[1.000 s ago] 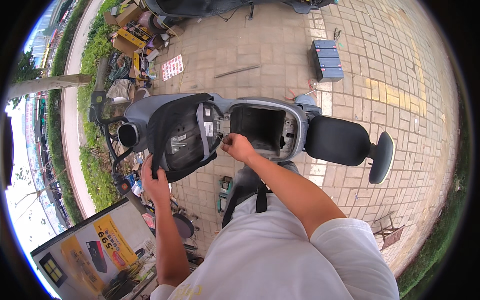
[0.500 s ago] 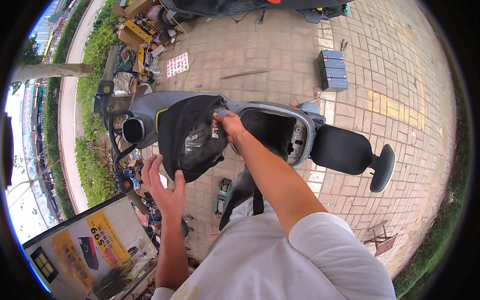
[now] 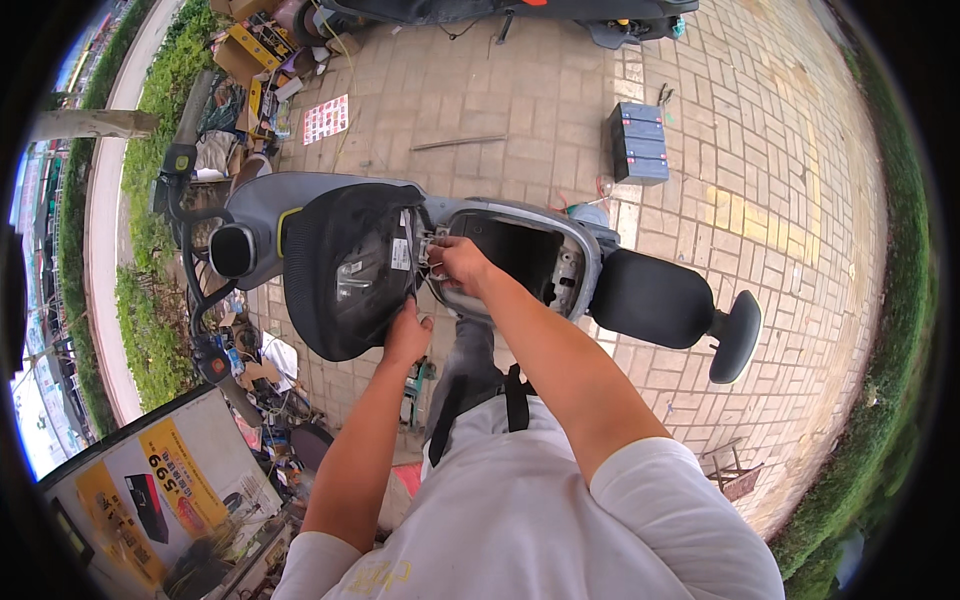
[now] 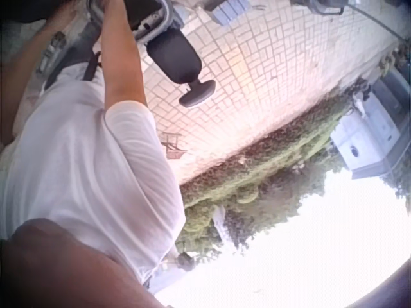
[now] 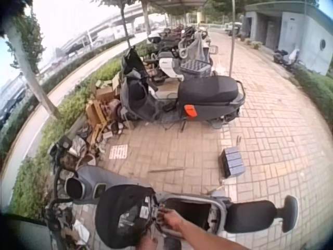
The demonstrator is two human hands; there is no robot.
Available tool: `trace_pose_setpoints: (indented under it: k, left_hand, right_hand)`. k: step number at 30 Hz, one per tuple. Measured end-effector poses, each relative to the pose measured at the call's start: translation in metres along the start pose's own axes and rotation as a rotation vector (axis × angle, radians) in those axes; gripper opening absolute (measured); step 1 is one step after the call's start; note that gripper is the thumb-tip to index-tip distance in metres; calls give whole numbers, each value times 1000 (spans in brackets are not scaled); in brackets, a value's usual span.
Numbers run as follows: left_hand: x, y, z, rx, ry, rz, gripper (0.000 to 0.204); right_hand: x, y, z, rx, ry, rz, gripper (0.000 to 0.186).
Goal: The person moves a gray electric scooter from a parking area to a workshop, opens the seat to access the under-seat compartment, retrieves a wrench and an impact driver, and uses the impact driver to remove screws from the scooter's frame.
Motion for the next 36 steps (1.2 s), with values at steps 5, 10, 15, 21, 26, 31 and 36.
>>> trace_pose_setpoints:
  k: [5, 10, 15, 21, 26, 31, 36]
  left_hand:
    - [30, -31, -39, 113, 125, 174, 56]
    - [31, -14, -66, -162, 265, 152, 56]
    - [10, 79, -137, -493, 297, -8, 48]
    - [-25, 154, -143, -720, 288, -149, 41]
    - [-58, -9, -129, -47, 325, -988, 38]
    - [-159, -31, -132, -46, -87, -2316, 32]
    - [-90, 18, -179, -123, -39, -2195, 31]
  right_hand:
    - [41, 56, -29, -96, 47, -222, 25]
    - [78, 101, -81, -164, 70, -301, 32]
    - [85, 118, -105, -80, -14, -436, 27]
    - [-25, 126, -124, -119, -202, 502, 37]
    - [-79, 89, -183, -195, -437, 407, 52]
    - [-142, 36, -222, 703, -554, -755, 45]
    - [-59, 106, -125, 624, -362, -1408, 29]
Point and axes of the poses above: each hand's wrist, its own z-axis towards the middle knuckle, its own x-axis out of the back of the hand, y = z × x, the point moved 10 cm from there along z, towards the middle knuckle, and after that the axes turned 7 degrees about -y, right-handed, at the moved point
